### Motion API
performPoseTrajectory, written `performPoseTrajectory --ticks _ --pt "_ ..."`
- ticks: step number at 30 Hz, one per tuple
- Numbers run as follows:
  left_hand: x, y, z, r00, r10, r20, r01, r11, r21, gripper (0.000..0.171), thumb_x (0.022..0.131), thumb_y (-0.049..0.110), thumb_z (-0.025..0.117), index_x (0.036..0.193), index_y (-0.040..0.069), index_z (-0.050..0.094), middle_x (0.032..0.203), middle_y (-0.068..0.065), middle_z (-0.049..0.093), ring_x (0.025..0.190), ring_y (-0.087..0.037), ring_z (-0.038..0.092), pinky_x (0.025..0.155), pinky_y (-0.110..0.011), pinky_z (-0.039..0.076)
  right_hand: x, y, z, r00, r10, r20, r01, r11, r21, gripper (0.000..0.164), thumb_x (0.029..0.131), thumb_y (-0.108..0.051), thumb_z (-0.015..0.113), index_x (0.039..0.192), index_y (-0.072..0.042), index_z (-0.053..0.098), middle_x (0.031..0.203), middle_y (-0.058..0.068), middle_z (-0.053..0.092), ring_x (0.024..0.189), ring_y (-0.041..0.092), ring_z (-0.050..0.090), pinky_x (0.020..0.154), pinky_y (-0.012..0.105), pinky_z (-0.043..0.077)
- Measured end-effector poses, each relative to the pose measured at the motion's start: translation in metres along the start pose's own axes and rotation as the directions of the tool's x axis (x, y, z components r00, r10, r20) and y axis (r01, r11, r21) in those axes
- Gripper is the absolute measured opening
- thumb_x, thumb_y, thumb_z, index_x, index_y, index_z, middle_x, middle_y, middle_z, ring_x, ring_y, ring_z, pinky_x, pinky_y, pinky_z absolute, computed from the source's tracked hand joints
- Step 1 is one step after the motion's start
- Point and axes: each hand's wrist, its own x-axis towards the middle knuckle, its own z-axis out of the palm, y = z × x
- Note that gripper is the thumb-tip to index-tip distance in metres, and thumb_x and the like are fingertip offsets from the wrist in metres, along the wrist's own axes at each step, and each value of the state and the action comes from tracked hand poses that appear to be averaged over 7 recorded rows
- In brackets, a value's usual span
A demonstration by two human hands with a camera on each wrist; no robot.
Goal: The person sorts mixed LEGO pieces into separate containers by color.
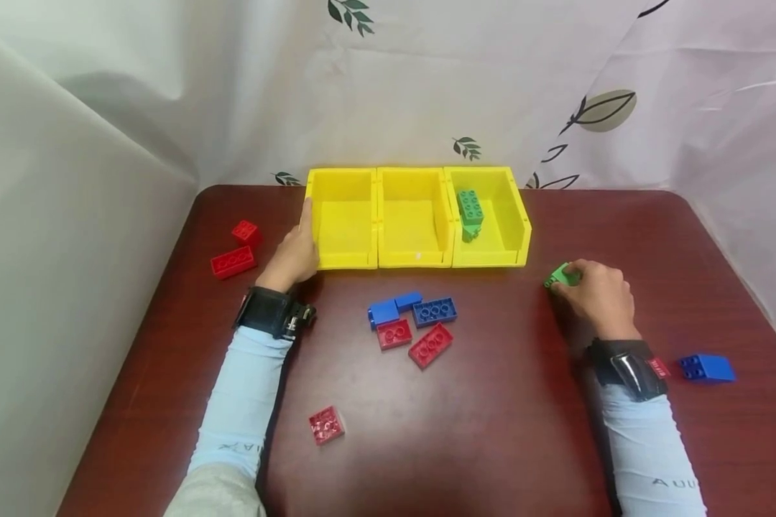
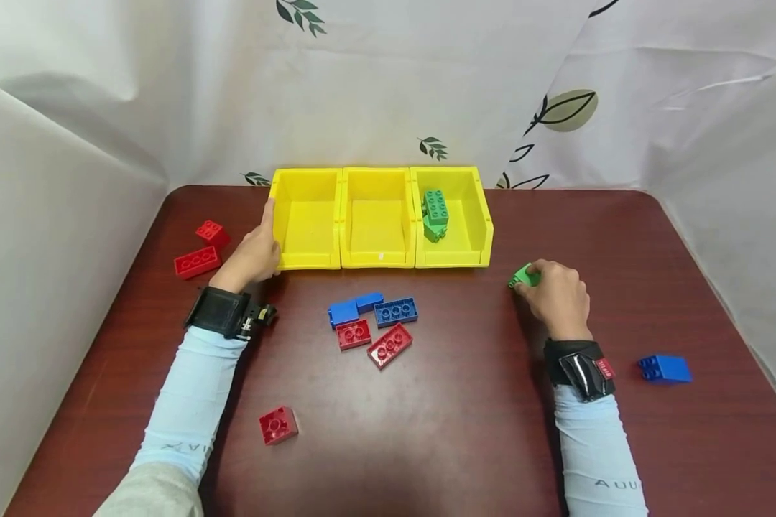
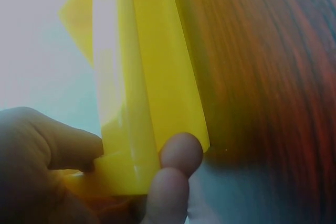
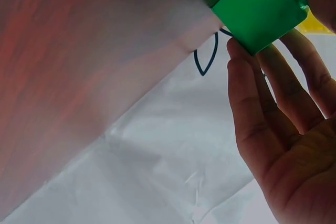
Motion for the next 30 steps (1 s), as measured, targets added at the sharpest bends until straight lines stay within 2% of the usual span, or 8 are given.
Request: performPoseTrajectory --ticks 5,11,14,18,20,23,26,30 --pt "0.009 0.010 0.004 1.000 -0.002 -0.004 0.002 1.000 0.004 0.098 0.095 0.011 0.059 0.156 0.025 -0.017 0.117 -0.018 0.043 0.100 -0.033 0.049 0.101 -0.049 0.046 0.003 0.010 -0.005 1.000 -0.004 -0.020 0.004 1.000 0.014 0.038 0.085 -0.026 0.073 0.110 0.002 0.066 0.102 0.028 0.065 0.085 0.045 0.056 0.067 0.054 0.049" --pt "0.020 0.029 0.016 0.998 -0.034 0.054 0.033 0.999 0.030 0.092 0.097 0.005 0.051 0.156 0.026 -0.018 0.122 -0.020 0.042 0.103 -0.035 0.048 0.100 -0.051 0.045 -0.005 0.020 -0.018 0.998 0.012 -0.067 -0.006 0.995 0.096 0.045 0.088 -0.024 0.072 0.122 0.004 0.063 0.112 0.028 0.064 0.096 0.043 0.058 0.082 0.059 0.053" --pt "0.023 0.037 0.018 0.998 -0.024 0.058 0.022 0.999 0.033 0.095 0.096 0.004 0.053 0.156 0.026 -0.017 0.122 -0.020 0.042 0.104 -0.036 0.048 0.100 -0.052 0.046 -0.005 0.011 -0.029 0.984 -0.068 -0.164 0.091 0.986 0.141 0.048 0.086 -0.017 0.075 0.126 0.004 0.061 0.115 0.028 0.063 0.096 0.043 0.060 0.085 0.059 0.052" --pt "0.026 0.045 0.016 0.998 -0.028 0.063 0.027 1.000 0.016 0.099 0.095 0.006 0.058 0.155 0.028 -0.018 0.122 -0.020 0.041 0.104 -0.035 0.047 0.099 -0.052 0.046 0.015 -0.016 -0.044 0.932 -0.248 -0.266 0.282 0.954 0.098 0.045 0.080 -0.004 0.078 0.122 0.005 0.064 0.113 0.026 0.065 0.091 0.039 0.062 0.083 0.056 0.053" --pt "0.026 0.047 0.014 0.997 -0.043 0.070 0.042 0.999 0.014 0.101 0.094 0.006 0.058 0.155 0.028 -0.020 0.124 -0.021 0.040 0.106 -0.036 0.047 0.101 -0.052 0.045 0.031 -0.032 -0.051 0.927 -0.295 -0.231 0.320 0.944 0.077 0.042 0.081 -0.002 0.077 0.120 0.005 0.064 0.112 0.025 0.065 0.091 0.038 0.061 0.084 0.055 0.053" --pt "0.025 0.048 0.013 0.995 -0.062 0.076 0.062 0.998 0.011 0.102 0.094 0.004 0.057 0.154 0.029 -0.022 0.127 -0.021 0.039 0.107 -0.037 0.046 0.103 -0.054 0.044 0.057 -0.052 -0.057 0.937 -0.329 -0.117 0.335 0.941 0.038 0.036 0.083 -0.002 0.074 0.118 0.004 0.065 0.112 0.026 0.065 0.093 0.039 0.058 0.084 0.054 0.053" --pt "0.023 0.047 0.014 0.995 -0.071 0.077 0.071 0.997 0.005 0.103 0.093 0.001 0.056 0.154 0.028 -0.023 0.127 -0.022 0.039 0.107 -0.038 0.047 0.103 -0.055 0.043 0.079 -0.065 -0.055 0.951 -0.308 0.010 0.308 0.951 -0.015 0.037 0.083 -0.002 0.072 0.119 0.005 0.063 0.114 0.028 0.063 0.099 0.041 0.056 0.088 0.055 0.051" --pt "0.019 0.049 0.017 0.994 -0.077 0.080 0.078 0.997 -0.011 0.104 0.093 0.001 0.057 0.154 0.029 -0.023 0.127 -0.022 0.039 0.106 -0.037 0.047 0.103 -0.054 0.044 0.102 -0.076 -0.049 0.951 -0.283 0.123 0.294 0.953 -0.079 0.040 0.082 -0.001 0.072 0.120 0.006 0.063 0.117 0.029 0.061 0.106 0.042 0.054 0.095 0.055 0.048"
